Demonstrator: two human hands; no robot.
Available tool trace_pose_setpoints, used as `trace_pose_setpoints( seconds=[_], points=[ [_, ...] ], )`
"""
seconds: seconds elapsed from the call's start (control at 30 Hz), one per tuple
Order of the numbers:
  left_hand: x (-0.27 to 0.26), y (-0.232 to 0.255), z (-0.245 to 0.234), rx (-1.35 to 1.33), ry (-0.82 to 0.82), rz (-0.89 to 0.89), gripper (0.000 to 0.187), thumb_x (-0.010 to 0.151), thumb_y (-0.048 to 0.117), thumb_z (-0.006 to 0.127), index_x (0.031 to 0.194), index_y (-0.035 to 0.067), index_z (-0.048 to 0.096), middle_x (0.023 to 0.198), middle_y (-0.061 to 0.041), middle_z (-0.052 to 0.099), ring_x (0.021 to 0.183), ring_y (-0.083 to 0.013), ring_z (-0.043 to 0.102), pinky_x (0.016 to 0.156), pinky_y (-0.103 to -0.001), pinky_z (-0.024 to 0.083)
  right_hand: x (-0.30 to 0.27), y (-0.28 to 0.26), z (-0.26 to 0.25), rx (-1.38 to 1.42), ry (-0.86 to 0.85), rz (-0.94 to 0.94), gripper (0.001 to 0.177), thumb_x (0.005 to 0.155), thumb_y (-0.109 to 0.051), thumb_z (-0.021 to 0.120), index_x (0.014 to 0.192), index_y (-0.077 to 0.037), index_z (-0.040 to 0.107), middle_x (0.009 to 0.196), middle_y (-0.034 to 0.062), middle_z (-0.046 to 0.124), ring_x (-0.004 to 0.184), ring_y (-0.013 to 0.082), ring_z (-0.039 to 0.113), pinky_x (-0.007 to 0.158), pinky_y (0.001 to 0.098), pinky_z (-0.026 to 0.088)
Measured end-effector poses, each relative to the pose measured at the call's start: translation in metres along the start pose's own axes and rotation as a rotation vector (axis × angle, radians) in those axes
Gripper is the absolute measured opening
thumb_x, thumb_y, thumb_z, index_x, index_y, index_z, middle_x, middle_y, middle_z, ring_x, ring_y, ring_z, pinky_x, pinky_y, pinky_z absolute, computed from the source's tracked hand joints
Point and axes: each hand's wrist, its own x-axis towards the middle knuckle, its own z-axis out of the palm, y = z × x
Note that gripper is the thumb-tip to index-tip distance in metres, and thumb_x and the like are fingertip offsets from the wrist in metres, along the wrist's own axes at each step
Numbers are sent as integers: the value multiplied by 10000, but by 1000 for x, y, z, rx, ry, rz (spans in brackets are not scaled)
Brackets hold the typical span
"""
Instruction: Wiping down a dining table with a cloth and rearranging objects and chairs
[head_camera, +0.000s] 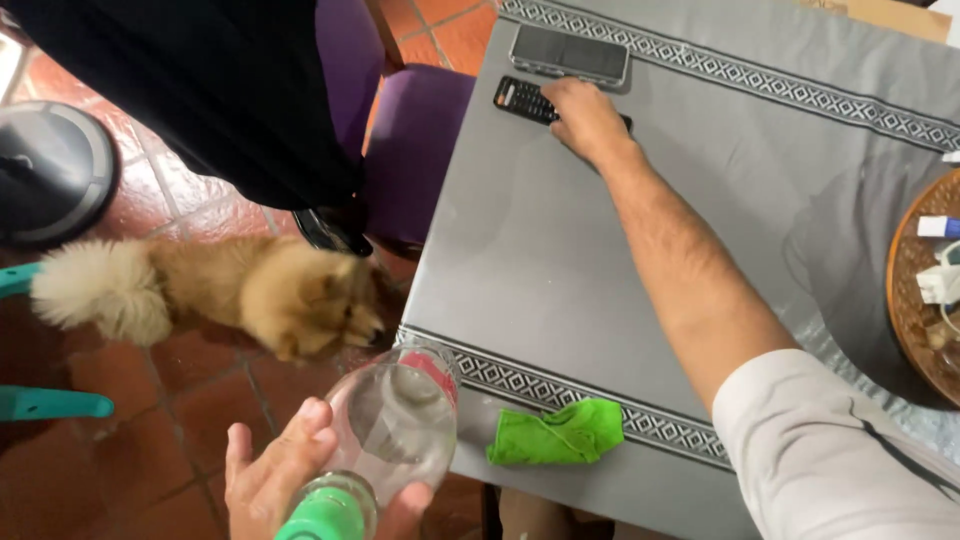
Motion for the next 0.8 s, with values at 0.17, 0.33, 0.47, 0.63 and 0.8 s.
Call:
trace_pose_setpoints(
  seconds=[0.17,0.33,0.47,0.63,0.8],
  points=[
    [13,25,-16,-6,-3,41,887,744,646,801,1373,66,568,1339,-145,696,1279,-269,660,1360,-663,399,-48,-32,-20,119,153,-103,579,918,-27,761,1481,-24,624,1570,177,486,1344,447,532,1093,539,456],
    [19,51,-17,-177,-4,-131,966,683,617,802,1422,46,554,1430,-140,665,1391,-297,667,1444,-566,261,-146,-73,-22,150,156,-169,462,964,-110,759,1403,10,677,1554,227,515,1299,421,605,1119,506,483],
    [27,50,-30,-248,-46,-75,1011,737,592,764,1509,12,467,1532,-226,604,1530,-393,566,1448,-592,254,-243,-131,-15,304,85,-116,416,952,-298,746,1323,-110,743,1509,203,593,1276,395,628,1101,528,492],
    [47,59,-48,-312,-132,-131,578,779,268,858,1245,39,603,1471,-211,633,1492,-414,605,1436,-625,260,-392,-196,-8,547,-370,-424,779,912,-332,809,1560,-128,429,1712,170,300,1602,384,240,1273,652,105],
    [26,-3,-86,-271,-203,-46,571,699,266,870,1139,-17,642,1453,-289,607,1447,-429,643,1460,-575,370,-376,-125,-4,457,-255,-406,400,1104,-250,542,1489,-142,544,1451,146,628,1229,355,601,1055,468,426]
  ],
)
